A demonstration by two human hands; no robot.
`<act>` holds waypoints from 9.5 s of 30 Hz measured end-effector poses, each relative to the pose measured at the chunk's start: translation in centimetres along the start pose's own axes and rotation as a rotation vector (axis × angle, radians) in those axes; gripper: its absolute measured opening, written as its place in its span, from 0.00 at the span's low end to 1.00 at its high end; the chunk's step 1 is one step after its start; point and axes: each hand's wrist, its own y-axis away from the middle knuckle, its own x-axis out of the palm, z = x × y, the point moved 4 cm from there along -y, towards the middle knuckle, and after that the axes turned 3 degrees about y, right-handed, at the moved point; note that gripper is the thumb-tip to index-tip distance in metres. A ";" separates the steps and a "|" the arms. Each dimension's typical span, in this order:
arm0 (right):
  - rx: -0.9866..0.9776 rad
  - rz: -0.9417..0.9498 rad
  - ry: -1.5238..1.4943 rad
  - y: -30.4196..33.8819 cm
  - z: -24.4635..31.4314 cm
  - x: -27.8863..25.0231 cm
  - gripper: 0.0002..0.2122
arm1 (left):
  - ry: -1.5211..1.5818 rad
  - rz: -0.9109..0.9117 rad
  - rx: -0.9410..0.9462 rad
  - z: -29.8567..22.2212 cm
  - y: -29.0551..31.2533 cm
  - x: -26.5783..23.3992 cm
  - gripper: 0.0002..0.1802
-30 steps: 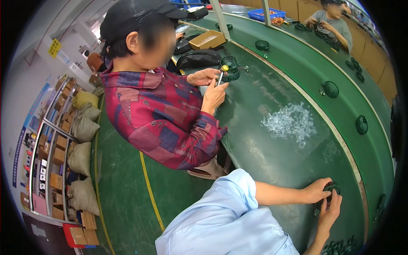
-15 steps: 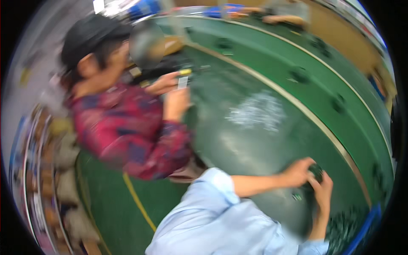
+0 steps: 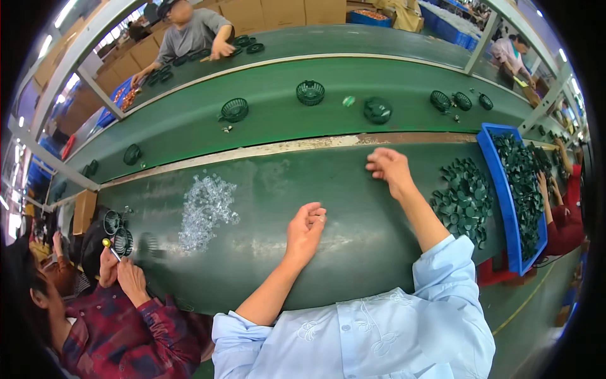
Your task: The person assembles small fans by taking fan blades and housings, attaching the fan blades into the fan housings by hand, and placing the assembled units onto the conveyor belt.
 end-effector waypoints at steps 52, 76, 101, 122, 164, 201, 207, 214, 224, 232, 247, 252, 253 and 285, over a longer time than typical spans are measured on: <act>-0.752 0.029 0.561 5.9 -2.2 1.6 0.07 | -1.535 0.374 0.444 -10.2 -4.6 2.2 0.17; -0.145 -0.634 1.400 8.2 2.7 -27.9 0.10 | -1.358 0.630 0.815 -8.4 -12.2 6.9 0.10; -0.544 0.350 1.275 10.8 0.8 -3.8 0.10 | 0.350 0.434 -0.147 -2.2 2.1 3.3 0.18; -0.794 0.313 1.003 16.4 3.6 6.7 0.15 | 0.557 0.071 -0.309 -3.2 2.2 2.5 0.18; -0.145 -0.410 1.658 2.7 4.4 -20.7 0.09 | -0.850 -0.060 0.578 -5.2 2.0 2.4 0.18; -0.808 -0.147 0.799 11.6 -3.2 -0.1 0.13 | -0.589 -0.075 0.296 -2.8 1.0 -0.1 0.11; -0.860 -0.117 0.833 12.7 -0.3 -1.5 0.11 | -0.616 -0.072 0.410 -1.0 0.5 1.9 0.16; -0.682 0.000 0.665 10.3 -0.4 -1.1 0.10 | -0.625 -0.120 0.391 -2.8 -0.5 1.7 0.11; -0.666 -0.015 0.690 10.7 -0.1 -2.1 0.10 | -0.548 -0.109 0.384 -3.4 -0.2 2.2 0.14; -0.725 0.029 0.676 9.0 -1.3 -0.9 0.09 | -0.123 -0.306 0.575 -11.2 2.3 -1.4 0.24; -0.651 0.071 0.685 9.9 -2.7 -1.3 0.11 | -1.509 -1.061 0.960 -42.4 45.1 -23.0 0.30; -0.655 -0.032 0.728 10.5 -5.1 -6.2 0.11 | -2.000 -1.032 0.712 -48.6 42.7 -28.2 0.29; -0.681 0.071 0.715 9.8 -4.7 -3.2 0.11 | -2.159 -1.114 0.230 -48.9 42.4 -25.7 0.29; -0.917 0.505 0.717 13.2 0.2 16.3 0.12 | -0.969 -1.083 0.666 -40.0 50.7 -10.2 0.28</act>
